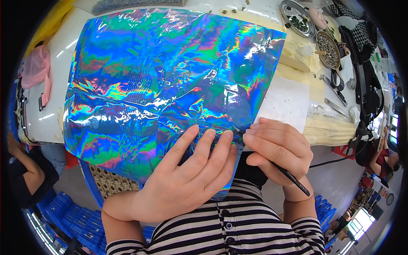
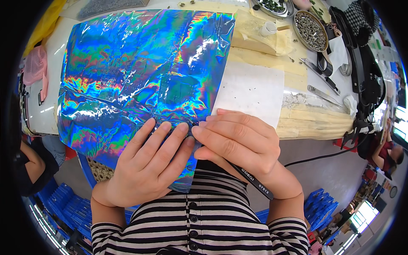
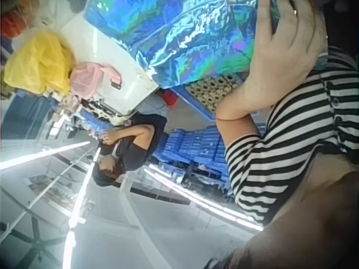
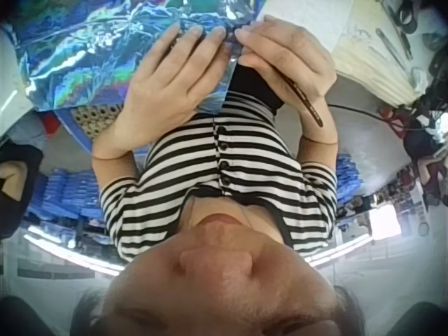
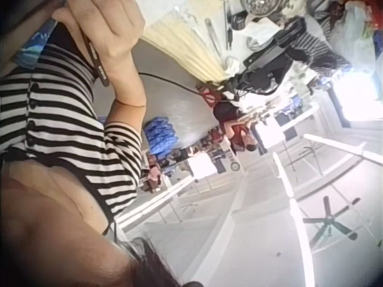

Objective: Marking specific points on a holographic sheet using a black marker at a workbench.

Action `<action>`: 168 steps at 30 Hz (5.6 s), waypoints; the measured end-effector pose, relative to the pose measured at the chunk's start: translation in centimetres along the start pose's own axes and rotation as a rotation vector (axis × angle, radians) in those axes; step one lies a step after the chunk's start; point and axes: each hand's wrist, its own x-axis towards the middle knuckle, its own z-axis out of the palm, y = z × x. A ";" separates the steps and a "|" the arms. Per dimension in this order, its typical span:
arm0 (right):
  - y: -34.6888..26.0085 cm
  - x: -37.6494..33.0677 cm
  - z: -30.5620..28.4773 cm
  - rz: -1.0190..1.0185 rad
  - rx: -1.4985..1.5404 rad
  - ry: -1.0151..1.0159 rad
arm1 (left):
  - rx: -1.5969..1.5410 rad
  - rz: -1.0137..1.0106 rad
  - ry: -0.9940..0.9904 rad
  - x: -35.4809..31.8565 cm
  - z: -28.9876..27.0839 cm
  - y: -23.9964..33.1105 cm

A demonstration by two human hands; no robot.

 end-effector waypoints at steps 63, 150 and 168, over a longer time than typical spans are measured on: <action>0.0 -0.9 -0.5 0.097 0.230 0.156 | -0.008 -0.006 -0.018 -0.1 -0.5 0.1; -0.2 -2.2 -0.4 -0.122 -0.448 0.059 | -0.103 -0.159 0.057 -2.9 -1.4 -1.8; -2.2 -4.4 -0.6 0.050 -0.083 0.120 | -0.089 -0.198 0.025 -2.5 -1.3 -1.1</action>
